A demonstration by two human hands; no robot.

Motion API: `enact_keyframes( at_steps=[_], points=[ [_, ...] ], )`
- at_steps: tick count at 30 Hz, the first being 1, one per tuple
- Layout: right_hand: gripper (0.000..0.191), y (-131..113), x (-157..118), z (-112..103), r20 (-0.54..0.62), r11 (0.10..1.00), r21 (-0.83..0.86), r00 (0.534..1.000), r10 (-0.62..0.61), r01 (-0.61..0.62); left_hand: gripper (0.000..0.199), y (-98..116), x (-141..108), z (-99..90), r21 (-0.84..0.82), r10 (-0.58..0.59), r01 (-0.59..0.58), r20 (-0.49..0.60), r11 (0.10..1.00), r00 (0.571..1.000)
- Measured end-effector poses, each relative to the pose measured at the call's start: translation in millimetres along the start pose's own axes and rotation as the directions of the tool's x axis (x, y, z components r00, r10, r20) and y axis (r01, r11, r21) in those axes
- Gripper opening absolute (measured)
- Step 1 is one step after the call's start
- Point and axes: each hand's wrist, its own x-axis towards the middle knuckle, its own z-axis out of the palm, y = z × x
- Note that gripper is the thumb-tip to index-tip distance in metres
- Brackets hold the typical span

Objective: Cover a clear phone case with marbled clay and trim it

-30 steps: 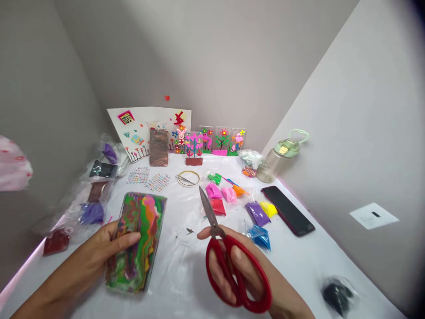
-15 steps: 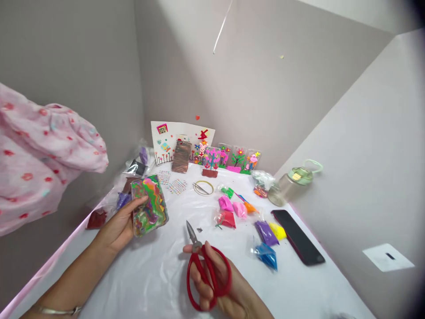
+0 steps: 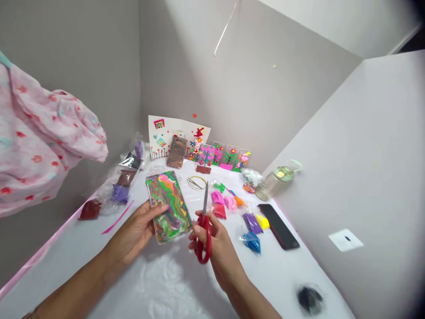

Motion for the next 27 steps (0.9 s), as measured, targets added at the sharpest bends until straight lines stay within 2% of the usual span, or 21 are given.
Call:
enact_keyframes(
  at_steps=[5, 11, 14, 16, 18, 21, 24, 27],
  points=[
    [0.052, -16.3, -0.1, 0.5, 0.004, 0.995, -0.040, 0.996, -0.089, 0.089, 0.045, -4.1, -10.5, 1.1, 0.133, -0.042, 0.026, 0.121, 0.991, 0.992],
    [0.050, -41.7, 2.1, -4.5, 0.015, 0.984, -0.061, 0.986, -0.168, 0.168, 0.028, 0.2, -6.8, -9.4, 0.190, -0.173, 0.128, 0.243, 0.973, 0.955],
    [0.050, -37.2, 8.5, -10.4, -0.045, 0.967, -0.110, 0.970, -0.237, 0.231, 0.018, -2.6, -7.7, -9.5, 0.221, -0.184, 0.127, 0.262, 0.967, 0.947],
    [0.052, -27.6, 12.1, -14.9, -0.104, 0.960, -0.117, 0.958, -0.267, 0.255, 0.011, -3.7, -7.4, -7.5, 0.166, -0.145, 0.104, 0.257, 0.981, 0.956],
    [0.053, -17.1, 12.9, -17.8, -0.148, 0.960, -0.106, 0.950, -0.274, 0.260, 0.012, -2.4, -5.5, -5.4, 0.046, -0.081, 0.073, 0.208, 0.996, 0.975],
    [0.051, -7.0, 6.5, -16.2, -0.150, 0.950, -0.152, 0.943, -0.296, 0.274, 0.028, 4.1, -2.2, -3.7, -0.149, -0.001, 0.004, 0.026, 0.989, 1.000],
    [0.052, -3.7, -5.3, -8.0, -0.047, 0.917, -0.272, 0.948, -0.316, 0.292, 0.039, 11.7, -2.9, -1.0, -0.279, 0.036, -0.070, -0.123, 0.958, 0.992],
    [0.061, -1.1, -15.3, 2.7, 0.068, 0.903, -0.325, 0.960, -0.273, 0.280, 0.044, 15.5, -8.6, 6.1, -0.328, 0.047, -0.099, -0.162, 0.939, 0.986]
  ],
)
